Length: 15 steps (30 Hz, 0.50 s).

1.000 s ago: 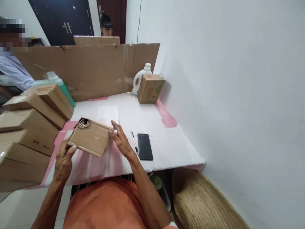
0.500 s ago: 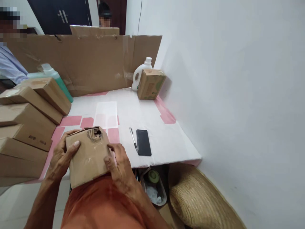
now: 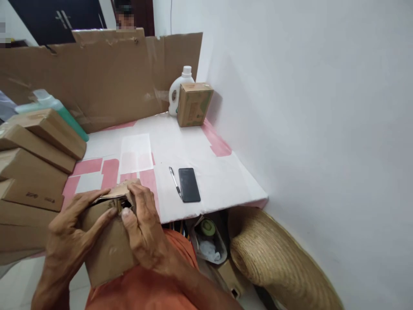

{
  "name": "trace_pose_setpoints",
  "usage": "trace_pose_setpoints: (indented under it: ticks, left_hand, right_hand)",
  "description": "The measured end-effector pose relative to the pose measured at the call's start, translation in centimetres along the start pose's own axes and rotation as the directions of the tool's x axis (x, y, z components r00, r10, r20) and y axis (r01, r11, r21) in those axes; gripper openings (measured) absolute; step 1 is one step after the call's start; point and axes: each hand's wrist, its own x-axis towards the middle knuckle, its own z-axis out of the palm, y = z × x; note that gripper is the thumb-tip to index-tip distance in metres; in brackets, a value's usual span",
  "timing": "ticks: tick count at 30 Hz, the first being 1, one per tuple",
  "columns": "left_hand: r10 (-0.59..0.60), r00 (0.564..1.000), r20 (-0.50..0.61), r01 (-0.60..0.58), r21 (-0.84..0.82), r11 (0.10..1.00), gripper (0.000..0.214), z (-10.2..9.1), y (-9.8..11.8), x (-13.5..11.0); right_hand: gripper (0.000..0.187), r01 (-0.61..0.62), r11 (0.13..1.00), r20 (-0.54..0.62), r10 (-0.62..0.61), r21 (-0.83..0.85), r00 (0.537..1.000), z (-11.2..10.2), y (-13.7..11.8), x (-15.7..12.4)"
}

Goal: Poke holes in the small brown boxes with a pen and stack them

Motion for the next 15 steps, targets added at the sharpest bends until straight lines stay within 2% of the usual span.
trace_pose_setpoints:
  ticks: [4,10,15]
  left_hand:
    - [0.039,0.998,0.040,-0.042,0.072,0.997,0.037,-0.4,0.2,-0.1]
    - [0.019,0.999,0.050,-0.026,0.158,0.987,0.033,-1.7,0.8,-0.5]
    - [-0.036,0.999,0.035,0.030,0.148,0.989,0.026,-1.3,1.7,-0.6]
  right_hand:
    - [0.028,0.052,0.999,-0.067,-0.053,-0.014,0.996,0.0,-0.2,0.8]
    - [0.024,0.138,0.984,-0.111,-0.150,-0.112,0.982,1.8,-0.1,1.4]
    - [0.026,0.170,0.973,-0.109,-0.188,-0.154,0.976,2.1,0.1,1.6]
